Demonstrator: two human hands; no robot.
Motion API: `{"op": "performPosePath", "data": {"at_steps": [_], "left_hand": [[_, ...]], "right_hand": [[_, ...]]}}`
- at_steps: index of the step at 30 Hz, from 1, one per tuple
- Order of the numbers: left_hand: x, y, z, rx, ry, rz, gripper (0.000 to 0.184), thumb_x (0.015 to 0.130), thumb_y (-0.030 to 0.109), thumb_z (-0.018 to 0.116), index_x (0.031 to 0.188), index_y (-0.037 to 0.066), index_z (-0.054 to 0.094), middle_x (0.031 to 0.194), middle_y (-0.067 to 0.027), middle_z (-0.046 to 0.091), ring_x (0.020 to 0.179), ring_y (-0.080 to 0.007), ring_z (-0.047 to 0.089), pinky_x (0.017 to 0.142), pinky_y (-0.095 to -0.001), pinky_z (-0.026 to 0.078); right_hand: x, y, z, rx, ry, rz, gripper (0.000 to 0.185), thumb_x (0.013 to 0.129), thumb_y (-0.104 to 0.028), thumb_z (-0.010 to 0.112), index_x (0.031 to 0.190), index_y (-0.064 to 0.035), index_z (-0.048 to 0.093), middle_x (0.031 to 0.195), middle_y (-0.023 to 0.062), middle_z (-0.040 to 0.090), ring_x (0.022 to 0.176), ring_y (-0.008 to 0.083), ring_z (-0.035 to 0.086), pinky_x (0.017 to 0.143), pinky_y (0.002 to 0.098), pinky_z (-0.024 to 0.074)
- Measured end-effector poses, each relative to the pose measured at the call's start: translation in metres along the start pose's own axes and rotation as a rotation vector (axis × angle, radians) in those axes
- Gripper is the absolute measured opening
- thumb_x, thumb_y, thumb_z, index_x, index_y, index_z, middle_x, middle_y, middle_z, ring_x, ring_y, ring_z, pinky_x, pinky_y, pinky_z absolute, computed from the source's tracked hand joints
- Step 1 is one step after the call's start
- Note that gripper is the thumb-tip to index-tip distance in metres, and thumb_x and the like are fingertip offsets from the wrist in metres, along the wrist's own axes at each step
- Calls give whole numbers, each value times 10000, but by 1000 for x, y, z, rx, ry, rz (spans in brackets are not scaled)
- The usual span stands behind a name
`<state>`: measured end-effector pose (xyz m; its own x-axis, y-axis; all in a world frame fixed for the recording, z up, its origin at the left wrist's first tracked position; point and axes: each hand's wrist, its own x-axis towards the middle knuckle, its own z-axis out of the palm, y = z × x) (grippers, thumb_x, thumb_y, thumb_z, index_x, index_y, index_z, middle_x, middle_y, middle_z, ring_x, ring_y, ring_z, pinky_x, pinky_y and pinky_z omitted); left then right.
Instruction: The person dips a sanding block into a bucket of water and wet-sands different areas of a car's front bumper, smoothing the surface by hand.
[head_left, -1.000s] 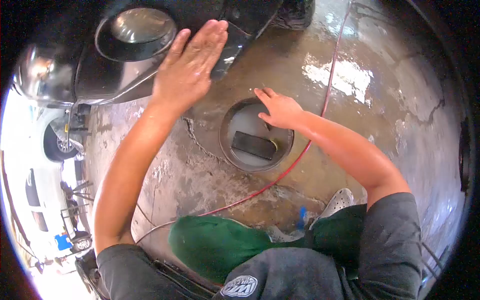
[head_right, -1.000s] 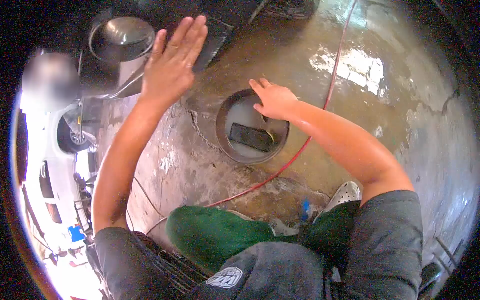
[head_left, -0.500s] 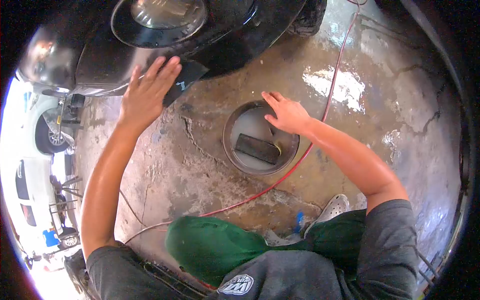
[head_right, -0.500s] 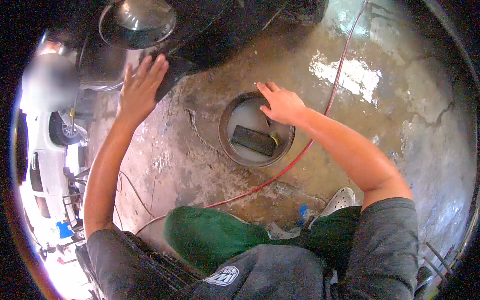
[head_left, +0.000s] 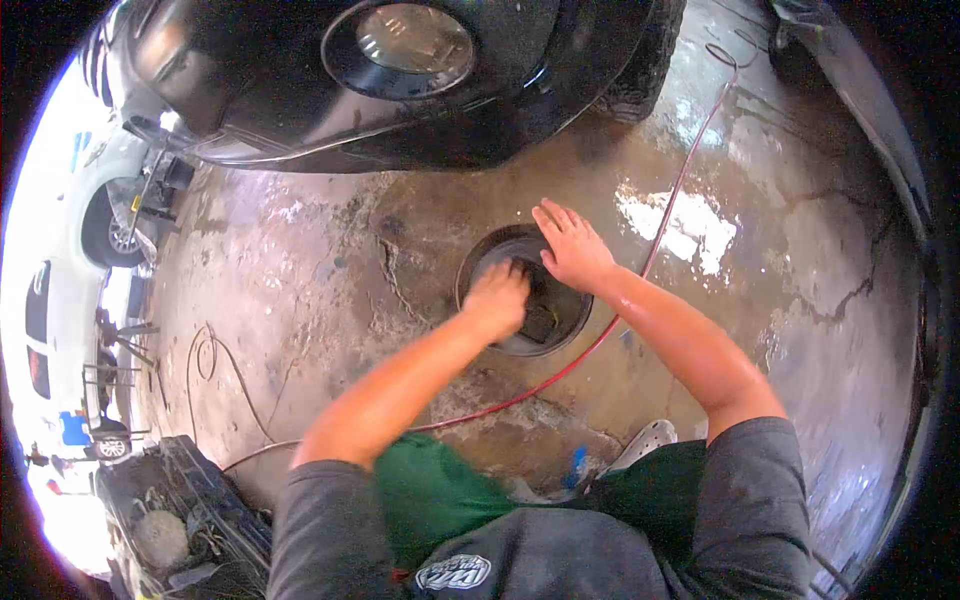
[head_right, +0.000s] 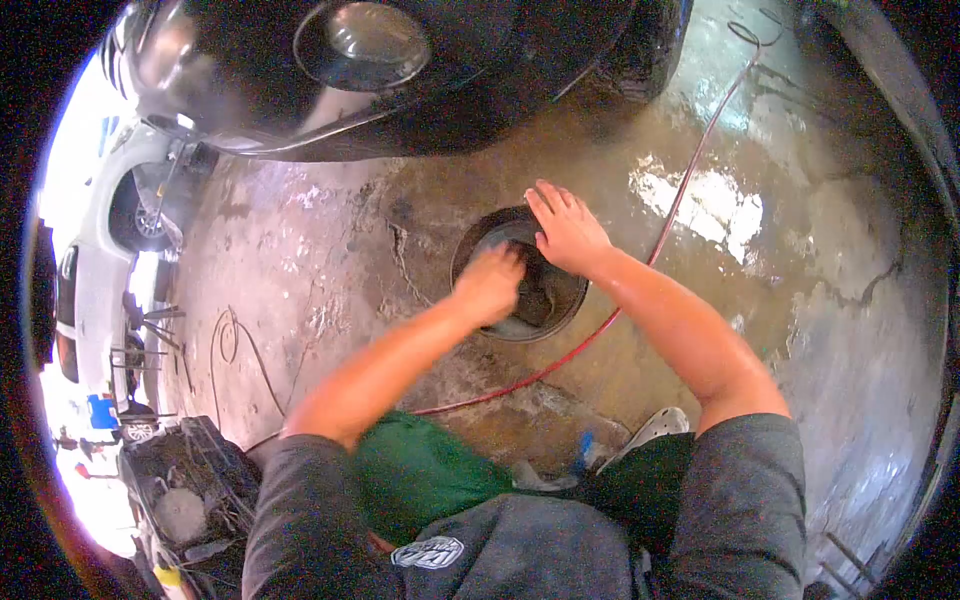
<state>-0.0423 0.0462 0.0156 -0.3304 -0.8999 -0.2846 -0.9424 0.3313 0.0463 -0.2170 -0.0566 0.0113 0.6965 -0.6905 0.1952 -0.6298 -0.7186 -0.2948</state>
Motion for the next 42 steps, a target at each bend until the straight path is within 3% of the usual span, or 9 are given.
{"op": "performPosePath", "data": {"at_steps": [1,5,9,16,23,27,36,39,42], "left_hand": [[12,17,-2,-98,-241,-111,538,859,144,570,1376,0,540,1421,-212,564,1330,-380,529,1112,-467,418],[70,9,114,-296,-156,-173,399,868,169,573,1234,32,657,1314,-199,638,1160,-373,634,1012,-461,491],[57,-7,19,-452,-310,-212,340,923,176,556,1208,40,681,1293,-167,661,1101,-331,671,950,-468,517],[-1,-26,-96,-1979,265,-246,330,987,176,614,1236,-37,580,1158,-137,664,1010,-251,689,798,-370,626],[11,5,-98,-2001,345,-198,318,984,182,632,1234,0,556,1208,-119,627,1027,-252,671,822,-421,613],[27,7,-75,-1093,956,-386,371,908,182,721,1191,-15,583,1198,-157,629,958,-236,676,828,-356,563],[21,22,-95,-1657,626,-229,247,906,142,738,1086,-8,662,957,-58,703,857,-122,649,765,-284,516],[17,18,-97,-1783,557,-215,187,930,124,712,1076,21,657,934,-16,678,838,-105,622,756,-265,496],[19,11,-94,-1795,474,-154,170,948,152,696,1061,32,653,921,-20,669,809,-109,622,731,-277,514]], "right_hand": [[-3,-1,-1,-17,10,-7,656,892,-202,605,1485,-25,386,1520,206,410,1372,396,434,1140,484,386],[-6,3,10,-40,50,-137,501,865,-112,563,1358,-29,540,1496,185,442,1372,388,437,1121,498,400],[-15,-6,-12,299,102,-21,448,869,-145,636,1297,-19,584,1425,185,501,1296,392,512,1078,495,435],[-4,-4,-75,1348,-204,659,444,945,-281,717,1296,-58,563,1237,55,612,1097,159,610,875,345,526],[0,8,-92,1392,-77,470,230,928,-209,716,1070,-55,619,932,18,654,810,107,593,695,294,471],[1,2,-104,1212,85,611,189,922,-183,717,1006,-37,630,850,7,626,751,84,555,649,264,427],[9,-15,-109,1129,94,445,229,926,-205,720,1034,-19,644,884,15,646,794,91,569,673,275,442],[13,-31,-100,1006,413,476,254,923,-217,727,1050,-12,648,891,12,649,797,98,566,691,284,453],[12,-14,-109,1188,45,462,279,915,-237,741,1053,-10,654,892,15,650,797,103,562,696,294,460]]}}
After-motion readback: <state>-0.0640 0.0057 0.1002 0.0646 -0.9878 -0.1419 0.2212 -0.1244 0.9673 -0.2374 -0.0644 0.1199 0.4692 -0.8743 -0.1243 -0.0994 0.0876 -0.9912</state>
